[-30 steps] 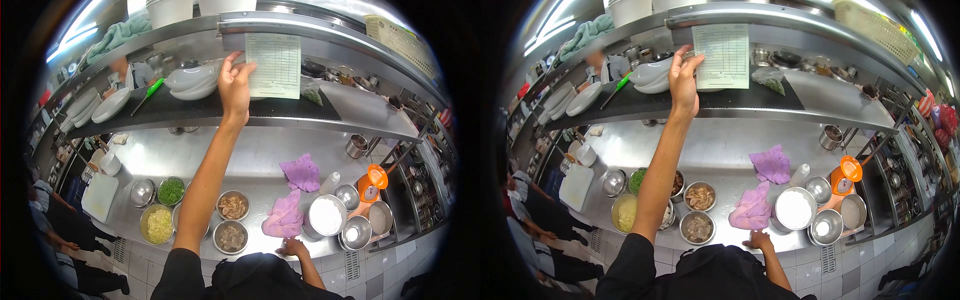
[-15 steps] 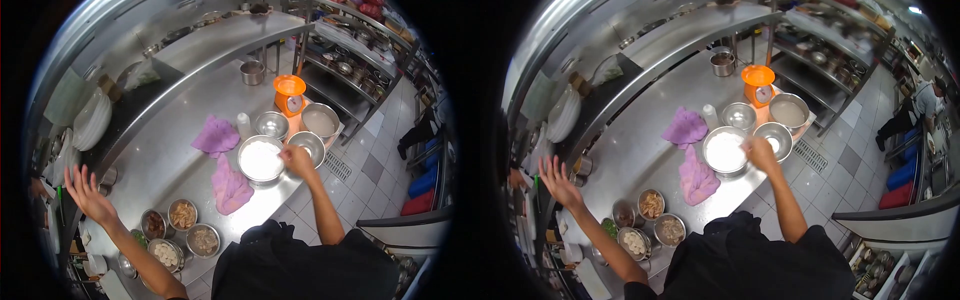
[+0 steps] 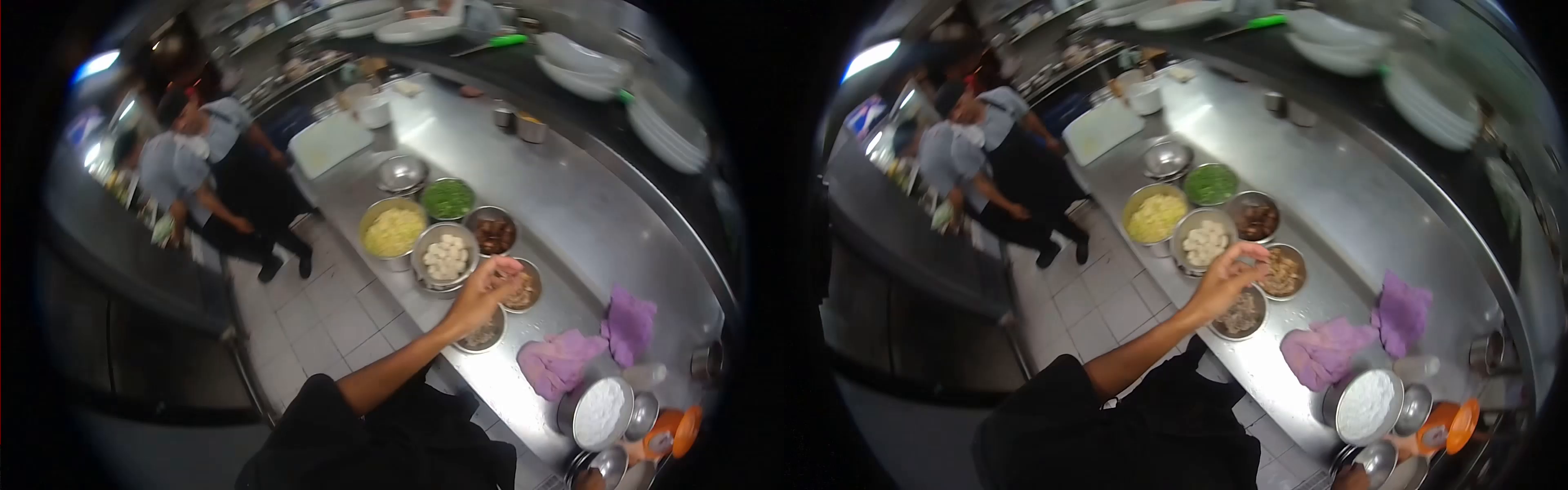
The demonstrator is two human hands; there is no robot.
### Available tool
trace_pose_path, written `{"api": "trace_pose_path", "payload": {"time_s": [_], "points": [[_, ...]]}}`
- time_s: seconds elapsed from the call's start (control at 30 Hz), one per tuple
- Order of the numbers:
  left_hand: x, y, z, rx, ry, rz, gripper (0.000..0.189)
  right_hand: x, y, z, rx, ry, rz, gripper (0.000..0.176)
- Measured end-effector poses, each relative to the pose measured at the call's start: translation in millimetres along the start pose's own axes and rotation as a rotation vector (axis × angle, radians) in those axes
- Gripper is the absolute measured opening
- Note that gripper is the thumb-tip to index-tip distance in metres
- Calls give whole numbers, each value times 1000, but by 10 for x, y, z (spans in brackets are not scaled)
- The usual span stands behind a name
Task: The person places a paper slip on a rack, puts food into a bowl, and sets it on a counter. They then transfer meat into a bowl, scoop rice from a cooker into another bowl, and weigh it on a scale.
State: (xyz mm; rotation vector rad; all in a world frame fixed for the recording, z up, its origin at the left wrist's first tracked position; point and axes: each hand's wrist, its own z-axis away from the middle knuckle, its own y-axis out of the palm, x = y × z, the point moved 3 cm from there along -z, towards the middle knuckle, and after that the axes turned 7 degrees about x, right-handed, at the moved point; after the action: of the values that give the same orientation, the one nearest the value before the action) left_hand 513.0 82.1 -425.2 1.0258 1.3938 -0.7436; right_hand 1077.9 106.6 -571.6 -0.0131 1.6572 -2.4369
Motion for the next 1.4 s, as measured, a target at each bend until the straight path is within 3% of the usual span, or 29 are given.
{"api": "trace_pose_path", "payload": {"time_s": [0.03, 0.07, 0.13, 0.17, 0.23, 0.27, 0.3, 0.4, 0.47, 0.5, 0.53, 0.57, 0.6, 0.63, 0.67, 0.73, 0.8, 0.83, 0.9, 0.97, 1.03, 1.07, 1.13, 1.17, 1.2, 1.27, 1.33, 1.37, 1.4], "points": [[14, -123, 51, -47, 2, 7, 30, 198, -453, 200, 125, 86, 54, 47], [93, -80, 201, -23, -6, 42, 28, 137, -530, 322, 124, 78, 82, 47], [146, -109, 383, -9, -21, 127, 24, 98, -844, 529, -212, 127, 140, 32], [173, -127, 447, -27, -30, 157, 24, 185, -1062, 666, -212, 123, 176, 32], [232, -235, 584, -33, -107, 99, 23, 559, -1614, 964, -759, -286, -66, 28], [320, -284, 649, -1, -132, 131, 23, 129, -1361, 836, -425, 142, -184, 27], [306, -347, 742, -30, -135, 156, 23, 287, -1431, 795, -427, 120, -152, 27], [285, -555, 1082, -22, -19, 34, 26, 992, -1606, 818, -424, -135, -984, 17], [214, -792, 1372, -16, -53, 3, 27, 1841, -2080, 1200, -379, -288, -461, 31], [164, -954, 1526, 2, -77, -56, 27, 2235, -2057, 1240, -418, -474, -235, 33], [202, -1135, 1677, 113, -237, -7, 36, 2673, -1898, 1261, -256, -485, -641, 11], [326, -1414, 1838, 152, -393, -57, 44, 3255, -1882, 1424, -250, -586, -489, 13], [512, -1813, 2120, 212, -566, -83, 52, 4151, -1548, 1538, -80, -852, -356, 22], [513, -2105, 2262, 255, -673, -77, 74, 4655, -1310, 1650, -37, -975, -412, 22], [702, -2358, 2448, 227, -767, 224, 86, 4943, -877, 1628, -8, -1158, -402, 25], [912, -2890, 2754, 33, -876, 236, 96, 5722, -453, 1822, 139, -1387, -403, 24], [1491, -3274, 3215, -193, -880, 310, 77, 6128, 93, 1876, 411, -1395, -393, 25], [1728, -3398, 3464, -271, -903, 270, 73, 6295, 217, 1841, 419, -1388, -392, 25], [2079, -3561, 3789, -489, -899, 140, 67, 6686, 479, 1646, 726, -1427, -604, 41], [2417, -3712, 4011, -484, -878, -40, 62, 6926, 1029, 980, 459, -1273, -370, 63], [2601, -3795, 3975, -482, -913, -151, 58, 7305, 1281, 311, -71, -1215, -251, 86], [2641, -3804, 4026, -453, -953, -275, 54, 7459, 1363, 35, 112, -1055, -287, 86], [2826, -3806, 3930, -504, -928, -249, 51, 7742, 1710, -518, 182, -784, -182, 81], [2959, -3794, 3882, -558, -879, -231, 49, 7807, 1955, -782, 86, -682, -32, 76], [3139, -3781, 3857, -582, -821, -249, 50, 7941, 2106, -1097, 141, -810, 193, 66], [3388, -3795, 3675, -555, -789, -282, 53, 8113, 2169, -1329, 282, -887, 58, 47], [3503, -3845, 3417, -504, -695, -370, 57, 8191, 2020, -1265, 353, -788, -277, 39], [3566, -3885, 3272, -480, -659, -392, 59, 8279, 1927, -1177, 17, -890, -271, 34], [3625, -3926, 3137, -455, -636, -430, 60, 8318, 1933, -1113, -148, -944, -255, 32]]}}
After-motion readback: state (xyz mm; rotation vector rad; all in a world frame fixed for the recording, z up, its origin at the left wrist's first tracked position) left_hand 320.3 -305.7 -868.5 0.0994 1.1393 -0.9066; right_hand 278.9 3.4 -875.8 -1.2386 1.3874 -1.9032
